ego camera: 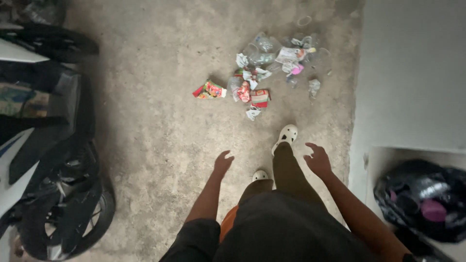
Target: Picking up plastic bottles, cups, and wrappers from a concrete floor and placing them into trash bags.
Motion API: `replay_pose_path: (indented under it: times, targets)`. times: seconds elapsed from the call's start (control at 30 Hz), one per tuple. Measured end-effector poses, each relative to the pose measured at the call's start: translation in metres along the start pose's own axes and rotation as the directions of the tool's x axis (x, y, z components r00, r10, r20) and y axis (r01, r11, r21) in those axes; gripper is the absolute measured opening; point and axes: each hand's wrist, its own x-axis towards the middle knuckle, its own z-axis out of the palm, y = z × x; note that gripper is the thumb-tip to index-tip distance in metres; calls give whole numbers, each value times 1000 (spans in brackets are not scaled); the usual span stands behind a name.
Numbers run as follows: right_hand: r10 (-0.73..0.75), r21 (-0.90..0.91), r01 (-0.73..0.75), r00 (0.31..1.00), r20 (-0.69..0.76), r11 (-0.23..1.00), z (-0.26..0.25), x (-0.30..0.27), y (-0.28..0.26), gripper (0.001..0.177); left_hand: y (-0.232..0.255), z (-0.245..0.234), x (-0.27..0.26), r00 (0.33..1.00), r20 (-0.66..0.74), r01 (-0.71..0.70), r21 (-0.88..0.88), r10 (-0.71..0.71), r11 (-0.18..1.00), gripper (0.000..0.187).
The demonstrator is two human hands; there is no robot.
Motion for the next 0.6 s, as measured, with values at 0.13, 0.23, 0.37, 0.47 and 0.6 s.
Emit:
replay_pose_path:
  times: [0.13, 0.23, 0.37, 0.47, 0.6]
  targets:
    - [-16, -17, 16, 999, 31, 1000, -1, 64, 14, 59, 22, 17, 28, 999, 41, 36, -58, -34, 998, 58]
    - [-67, -134, 74, 996, 56, 988, -9, 120, 16, 60, 44, 19, 59, 991, 80, 117, -125, -108, 985, 59]
    - [-24, -114, 38, 992, 123, 993, -39, 177, 3, 63, 73, 22, 104, 985, 69, 161, -75, -156, 984, 58]
    - [5, -161, 24, 984, 177, 987, -63, 227, 4, 63, 102, 34, 141, 988, 17, 157, -58, -156, 986, 57]
    - [8, -205, 42, 971, 238, 978, -81, 290, 7, 66, 147, 49, 180, 982, -20, 187, -79, -190, 979, 56]
